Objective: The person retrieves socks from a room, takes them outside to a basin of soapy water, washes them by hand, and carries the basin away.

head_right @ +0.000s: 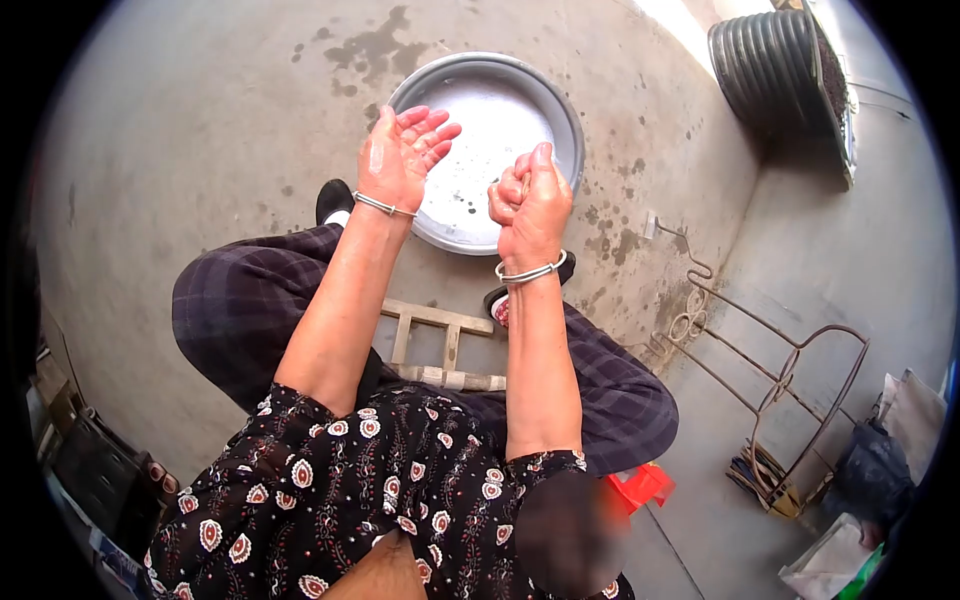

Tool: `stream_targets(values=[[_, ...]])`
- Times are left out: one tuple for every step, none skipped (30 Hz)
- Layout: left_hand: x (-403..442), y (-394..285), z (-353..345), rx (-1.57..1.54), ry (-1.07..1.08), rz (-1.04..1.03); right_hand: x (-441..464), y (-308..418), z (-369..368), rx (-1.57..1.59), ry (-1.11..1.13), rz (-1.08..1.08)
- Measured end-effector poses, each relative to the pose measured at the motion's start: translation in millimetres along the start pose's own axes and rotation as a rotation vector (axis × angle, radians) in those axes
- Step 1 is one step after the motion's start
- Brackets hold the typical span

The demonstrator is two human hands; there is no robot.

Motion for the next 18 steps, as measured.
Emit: stream_targets(values=[[1,-2,1,0.037,0.026,-0.020,0,2,0,-0.006,-0.009,0.009],[1,-5,2,0.074,0.051,-0.042,3,2,4,-0.006,0.025,0.021],[2,-6,2,0.110,0.075,-0.066,6,3,11,-0.006,0.060,0.033],[0,-6,0,0.181,0.111,-0.043,8,4,11,-0.008,0.096,0.044],[-3,-5,-2,0.252,0.147,-0.023,10,4,10,-0.024,0.102,0.094],[-4,-5,-5,0.324,0.183,-0.003,12,2,8,-0.040,0.108,0.145],[-5,-3,-9,0.376,0.252,0.058,12,2,4,-0.056,0.113,0.194],[-7,0,-13,0.383,0.315,0.095,12,1,0,-0.086,0.125,0.209],[-10,4,-17,0.391,0.378,0.132,12,1,-3,-0.116,0.136,0.225],[-13,8,-21,0.399,0.441,0.168,14,0,-5,-0.145,0.149,0.242],[-16,9,-24,0.422,0.421,0.163,15,-2,-5,-0.186,0.144,0.250],[-13,13,-20,0.423,0.410,0.172,17,-6,-4,-0.228,0.139,0.259],[-9,19,-13,0.424,0.399,0.179,21,-10,-1,-0.269,0.137,0.268],[-6,19,-11,0.426,0.389,0.184,26,-15,2,-0.309,0.135,0.279],[-5,21,-8,0.458,0.334,0.169,35,-21,15,-0.433,0.075,0.303],[-2,23,-5,0.492,0.312,0.149,40,-23,21,-0.649,-0.040,0.408],[2,27,0,0.526,0.289,0.131,44,-27,28,-0.652,-0.045,0.332],[5,29,4,0.562,0.266,0.113,49,-32,35,-0.653,-0.050,0.255]])
Point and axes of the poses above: each hand's wrist, its own x-axis towards the middle knuckle, its own z-axis out of the back of the hand, y = z × x, the point moved 2 cm from there along x, towards the middle knuckle, and after that the axes turned 4 degrees about -z, right-handed, at the moved point
